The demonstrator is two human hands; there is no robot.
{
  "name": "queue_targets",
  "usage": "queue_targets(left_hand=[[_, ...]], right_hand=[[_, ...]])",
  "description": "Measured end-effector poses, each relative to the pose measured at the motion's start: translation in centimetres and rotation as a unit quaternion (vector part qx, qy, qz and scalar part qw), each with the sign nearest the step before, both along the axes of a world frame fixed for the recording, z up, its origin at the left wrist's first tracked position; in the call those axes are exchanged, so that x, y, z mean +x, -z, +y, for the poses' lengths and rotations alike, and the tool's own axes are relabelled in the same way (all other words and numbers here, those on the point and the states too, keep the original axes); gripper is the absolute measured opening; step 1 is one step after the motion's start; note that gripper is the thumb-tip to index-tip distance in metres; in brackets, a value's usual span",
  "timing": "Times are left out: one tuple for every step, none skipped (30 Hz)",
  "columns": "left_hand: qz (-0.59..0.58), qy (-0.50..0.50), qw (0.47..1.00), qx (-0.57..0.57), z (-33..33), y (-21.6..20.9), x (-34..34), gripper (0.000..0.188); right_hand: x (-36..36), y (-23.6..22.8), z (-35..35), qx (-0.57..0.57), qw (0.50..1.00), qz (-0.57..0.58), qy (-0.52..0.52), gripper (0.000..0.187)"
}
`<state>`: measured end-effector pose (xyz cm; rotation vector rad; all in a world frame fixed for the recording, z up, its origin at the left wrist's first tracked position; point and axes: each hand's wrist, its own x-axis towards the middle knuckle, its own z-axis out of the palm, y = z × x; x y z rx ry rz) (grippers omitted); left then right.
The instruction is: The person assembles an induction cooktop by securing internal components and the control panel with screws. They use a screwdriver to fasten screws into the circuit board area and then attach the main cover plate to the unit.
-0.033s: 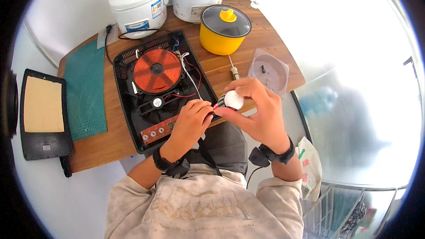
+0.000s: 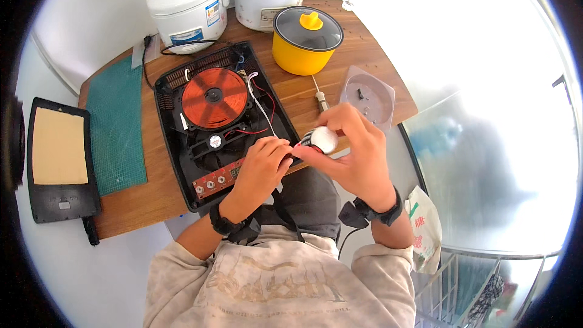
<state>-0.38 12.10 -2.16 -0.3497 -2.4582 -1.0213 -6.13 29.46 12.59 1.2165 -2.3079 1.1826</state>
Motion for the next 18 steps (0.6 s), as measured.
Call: queue_targets(left_hand=[[-0.002, 0.002, 1.000, 0.000, -0.1, -0.3, 0.0, 0.033], [-0.016, 0.012, 1.000, 0.004, -0.2, -0.6, 0.1, 0.036], [-0.029, 0.020, 0.999, 0.007, -0.4, -1.0, 0.2, 0.039], [-0.044, 0.027, 0.999, 0.013, -0.5, -1.3, 0.4, 0.042], [-0.038, 0.028, 0.999, 0.006, -0.5, -1.2, 0.4, 0.045], [-0.032, 0.027, 0.999, -0.001, -0.5, -1.1, 0.4, 0.048], [-0.025, 0.025, 0.999, -0.011, -0.5, -1.0, 0.4, 0.050], [-0.024, 0.028, 0.999, -0.013, -0.5, -0.9, 0.4, 0.050], [-0.024, 0.029, 0.999, -0.015, -0.5, -0.7, 0.4, 0.050], [-0.023, 0.031, 0.999, -0.017, -0.4, -0.7, 0.4, 0.050], [-0.025, 0.033, 0.999, -0.016, -0.5, -0.6, 0.3, 0.050], [-0.026, 0.034, 0.999, -0.014, -0.6, -0.6, 0.3, 0.050], [-0.027, 0.033, 0.999, -0.013, -0.7, -0.7, 0.2, 0.050], [-0.033, 0.031, 0.999, -0.013, -0.8, -0.8, 0.3, 0.049], [-0.040, 0.027, 0.999, -0.013, -0.8, -1.1, 0.4, 0.048], [-0.044, 0.025, 0.999, -0.013, -0.7, -1.3, 0.4, 0.046], [-0.046, 0.024, 0.999, -0.005, -0.6, -1.4, 0.4, 0.042], [-0.048, 0.022, 0.999, 0.002, -0.4, -1.4, 0.4, 0.038]], right_hand=[[0.1, 0.1, -0.2, 0.022, 0.999, 0.038, 0.030, 0.040], [0.4, 0.3, -0.6, 0.044, 0.994, 0.075, 0.059, 0.041], [0.5, 0.4, -1.0, 0.067, 0.988, 0.112, 0.087, 0.041], [0.7, 0.4, -1.2, 0.083, 0.986, 0.114, 0.084, 0.040], [0.8, 0.3, -1.4, 0.099, 0.985, 0.117, 0.080, 0.039], [0.8, 0.1, -1.5, 0.115, 0.983, 0.120, 0.076, 0.038], [0.8, -0.2, -1.7, 0.099, 0.987, 0.112, 0.055, 0.036], [0.7, -0.6, -1.8, 0.084, 0.990, 0.105, 0.035, 0.035], [0.7, -0.9, -1.8, 0.080, 0.992, 0.096, 0.017, 0.033], [0.6, -1.2, -1.8, 0.076, 0.993, 0.086, -0.001, 0.032], [0.6, -1.4, -1.7, 0.082, 0.994, 0.075, -0.015, 0.031], [0.6, -1.6, -1.6, 0.104, 0.992, 0.074, -0.017, 0.031], [0.5, -1.8, -1.6, 0.124, 0.989, 0.073, -0.020, 0.032], [0.5, -2.0, -1.8, 0.159, 0.984, 0.083, -0.010, 0.032], [0.5, -2.0, -2.0, 0.194, 0.977, 0.092, -0.001, 0.033], [0.4, -2.1, -2.2, 0.226, 0.967, 0.119, 0.025, 0.032], [0.3, -2.2, -2.5, 0.257, 0.954, 0.144, 0.052, 0.032], [0.2, -2.3, -2.5, 0.288, 0.939, 0.170, 0.078, 0.031]])
